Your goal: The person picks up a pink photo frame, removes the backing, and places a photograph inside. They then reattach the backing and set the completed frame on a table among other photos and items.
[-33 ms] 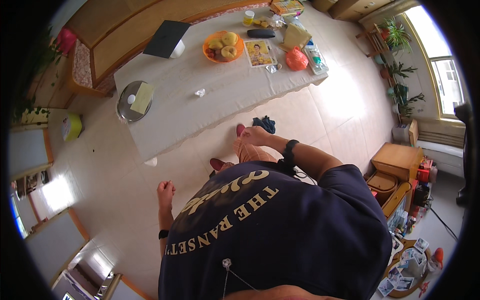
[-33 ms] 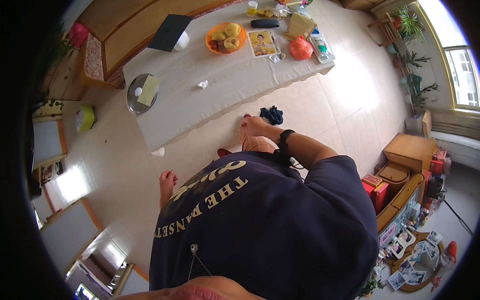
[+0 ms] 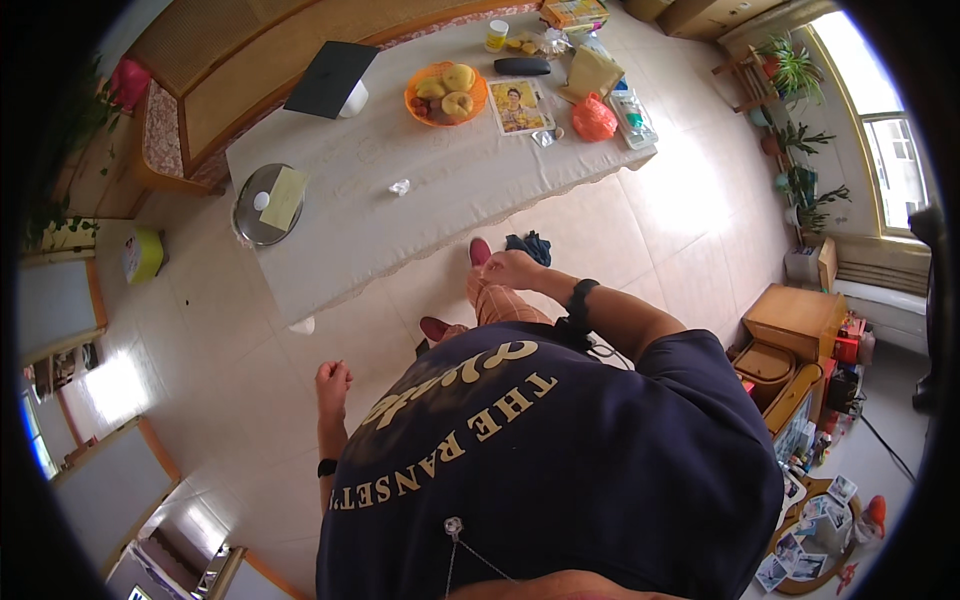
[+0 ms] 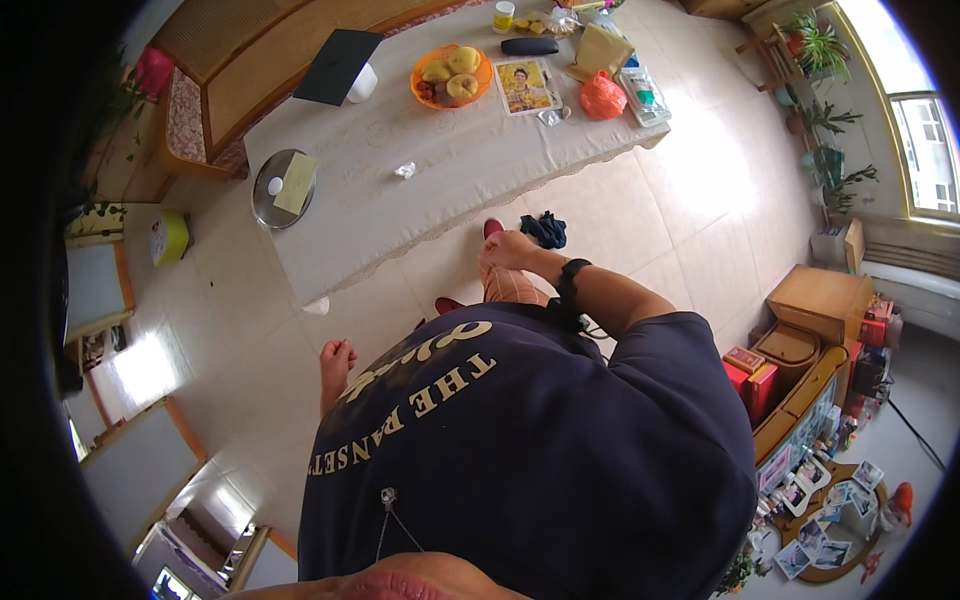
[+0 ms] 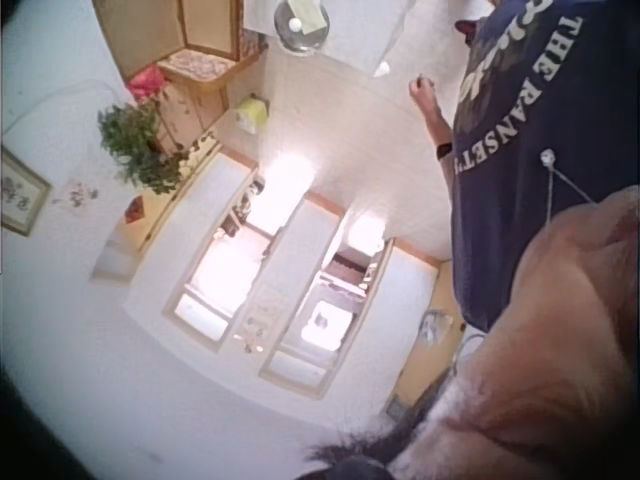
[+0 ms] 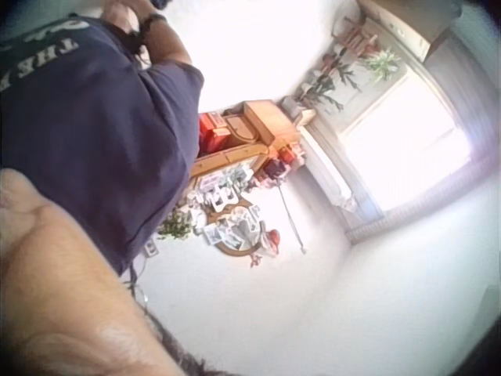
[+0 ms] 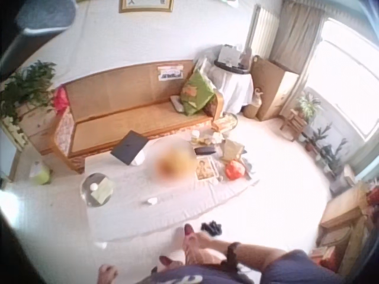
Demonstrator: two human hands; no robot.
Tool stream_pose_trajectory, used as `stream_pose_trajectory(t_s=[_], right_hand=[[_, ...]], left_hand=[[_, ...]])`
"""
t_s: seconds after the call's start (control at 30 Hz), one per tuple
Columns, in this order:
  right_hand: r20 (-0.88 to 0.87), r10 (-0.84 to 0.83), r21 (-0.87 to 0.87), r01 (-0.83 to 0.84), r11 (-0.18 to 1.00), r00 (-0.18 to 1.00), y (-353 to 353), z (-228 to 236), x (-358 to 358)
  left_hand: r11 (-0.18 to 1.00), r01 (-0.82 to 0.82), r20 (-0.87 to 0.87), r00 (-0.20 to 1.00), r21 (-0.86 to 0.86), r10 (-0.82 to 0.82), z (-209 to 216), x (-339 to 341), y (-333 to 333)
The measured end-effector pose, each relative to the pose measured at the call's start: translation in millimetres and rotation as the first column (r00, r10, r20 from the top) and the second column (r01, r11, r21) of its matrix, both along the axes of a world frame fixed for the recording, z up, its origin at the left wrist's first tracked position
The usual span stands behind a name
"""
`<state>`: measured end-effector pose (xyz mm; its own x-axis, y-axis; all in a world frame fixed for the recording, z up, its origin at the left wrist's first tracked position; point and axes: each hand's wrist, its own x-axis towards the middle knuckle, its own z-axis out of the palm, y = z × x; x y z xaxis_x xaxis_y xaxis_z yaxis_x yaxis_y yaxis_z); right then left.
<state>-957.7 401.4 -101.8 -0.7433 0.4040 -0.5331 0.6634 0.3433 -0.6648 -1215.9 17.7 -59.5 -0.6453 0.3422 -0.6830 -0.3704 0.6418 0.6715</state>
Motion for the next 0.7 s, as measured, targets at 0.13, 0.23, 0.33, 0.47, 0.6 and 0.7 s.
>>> stream_pose_trajectory(t_s=[0.13, 0.23, 0.33, 0.47, 0.6, 0.7], right_hand=[[0.052, -0.331, -0.271, 0.332, 0.903, 0.942, 44.1, -23.4, -10.2], [0.064, -0.524, -0.389, 0.504, 0.771, 0.85, 85.7, -41.7, -37.1], [0.05, -0.68, -0.497, 0.609, 0.618, 0.731, 130.9, -57.8, -80.1], [0.096, -0.745, -0.575, 0.648, 0.5, 0.66, 188.0, -73.8, -137.4], [0.24, -0.81, -0.62, 0.727, 0.296, 0.535, 213.3, -78.7, -180.0], [0.349, -0.805, -0.631, 0.756, 0.176, 0.479, 221.9, -80.0, -197.9]], left_hand=[[0.992, 0.111, 0.025, 0.994, -0.057, -0.11, 1.6, 6.7, 35.9], [0.981, 0.176, 0.059, 0.984, -0.085, -0.171, 0.8, 10.7, 64.3], [0.96, 0.257, 0.09, 0.965, -0.116, -0.247, 1.9, 9.1, 90.9], [0.947, 0.283, 0.139, 0.955, -0.15, -0.263, 13.1, 2.4, 127.8], [0.973, 0.166, 0.166, 0.976, -0.163, -0.139, 32.7, 0.6, 161.9], [0.963, 0.158, 0.157, 0.98, -0.218, -0.125, 43.5, -1.8, 180.6]])
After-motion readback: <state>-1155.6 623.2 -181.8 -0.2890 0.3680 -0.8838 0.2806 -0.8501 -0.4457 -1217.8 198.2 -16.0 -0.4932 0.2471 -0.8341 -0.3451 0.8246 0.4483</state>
